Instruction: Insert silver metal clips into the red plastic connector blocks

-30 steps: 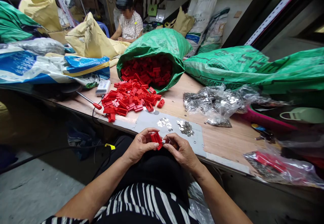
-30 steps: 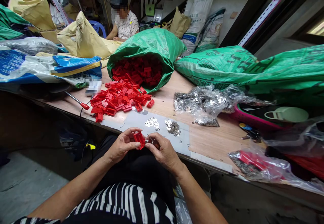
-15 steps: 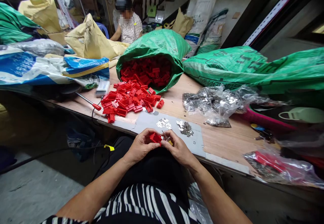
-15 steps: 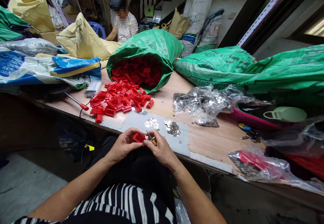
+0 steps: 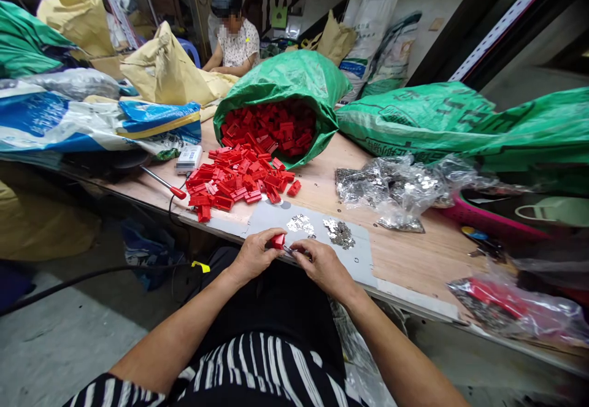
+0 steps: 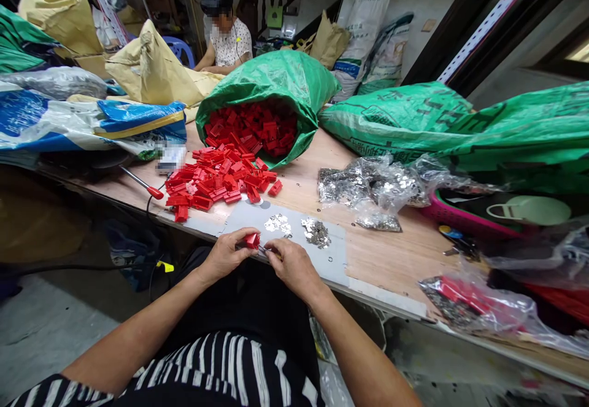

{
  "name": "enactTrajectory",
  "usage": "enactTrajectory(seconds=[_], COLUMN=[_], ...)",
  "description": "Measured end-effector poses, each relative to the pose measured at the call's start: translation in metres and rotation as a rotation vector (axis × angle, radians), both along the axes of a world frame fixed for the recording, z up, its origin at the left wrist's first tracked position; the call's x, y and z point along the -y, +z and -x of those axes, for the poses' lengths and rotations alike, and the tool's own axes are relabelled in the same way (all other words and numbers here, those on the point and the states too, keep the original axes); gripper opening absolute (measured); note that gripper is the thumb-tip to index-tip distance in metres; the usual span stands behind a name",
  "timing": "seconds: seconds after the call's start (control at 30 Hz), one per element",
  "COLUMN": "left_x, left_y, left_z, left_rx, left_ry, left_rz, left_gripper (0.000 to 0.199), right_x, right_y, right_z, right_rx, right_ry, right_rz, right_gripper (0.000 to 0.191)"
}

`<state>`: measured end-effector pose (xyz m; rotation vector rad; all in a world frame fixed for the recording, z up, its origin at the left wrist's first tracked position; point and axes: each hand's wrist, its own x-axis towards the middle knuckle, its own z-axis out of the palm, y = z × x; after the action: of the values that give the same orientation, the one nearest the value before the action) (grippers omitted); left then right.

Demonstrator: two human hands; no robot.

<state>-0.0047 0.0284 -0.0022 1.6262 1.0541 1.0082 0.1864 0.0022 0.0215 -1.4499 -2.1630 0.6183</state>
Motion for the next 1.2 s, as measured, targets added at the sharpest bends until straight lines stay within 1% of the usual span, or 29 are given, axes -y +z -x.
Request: enactTrajectory(seconds=[0.2, 0.43, 0.53, 0.63, 0.7, 0.8, 0.93, 1.0, 1.1, 1.2], left_x=[-0.003, -0.003, -0.003, -0.003, -0.003, -0.002, -0.002, -0.002, -0.002, -0.001], left_y=[-0.002, -0.002, -0.003, -0.005, -0.005, -0.004, -0.006, -0.009, -0.011, -0.010], left_z=[0.001, 0.001, 0.001, 0.001, 0.001, 0.001, 0.002, 0.003, 0.004, 0.004], left_rx=[-0.091, -0.166, -0.166, -0.157, -0.152, -0.140, -0.070, -0.029, 0.024, 0.078], left_ry=[-0.016, -0.026, -0.030, -0.029, -0.029, -0.032, -0.056, -0.070, -0.080, -0.085], left_rz=[-0.073, -0.091, -0.092, -0.103, -0.108, -0.103, -0.080, -0.057, -0.030, -0.010], left_gripper=[0.039, 0.034, 0.032, 0.032, 0.031, 0.032, 0.030, 0.031, 0.031, 0.031], right_x=[-0.002, -0.001, 0.003, 0.007, 0.010, 0.011, 0.008, 0.009, 0.013, 0.019], right_y=[-0.001, -0.002, 0.002, 0.006, 0.005, 0.002, -0.002, -0.002, -0.001, -0.002], right_z=[-0.001, 0.003, 0.010, 0.022, 0.029, 0.030, 0.018, 0.011, 0.004, 0.000], right_rx=[0.023, 0.098, 0.173, 0.255, 0.269, 0.205, 0.024, -0.044, -0.100, -0.163], right_ry=[0.032, -0.008, -0.028, -0.087, -0.128, -0.148, -0.095, -0.098, -0.095, -0.075], right_rz=[-0.001, -0.004, -0.005, -0.006, -0.010, -0.011, 0.004, 0.011, 0.009, 0.010], right_gripper=[0.019, 0.018, 0.017, 0.017, 0.017, 0.016, 0.016, 0.018, 0.020, 0.020])
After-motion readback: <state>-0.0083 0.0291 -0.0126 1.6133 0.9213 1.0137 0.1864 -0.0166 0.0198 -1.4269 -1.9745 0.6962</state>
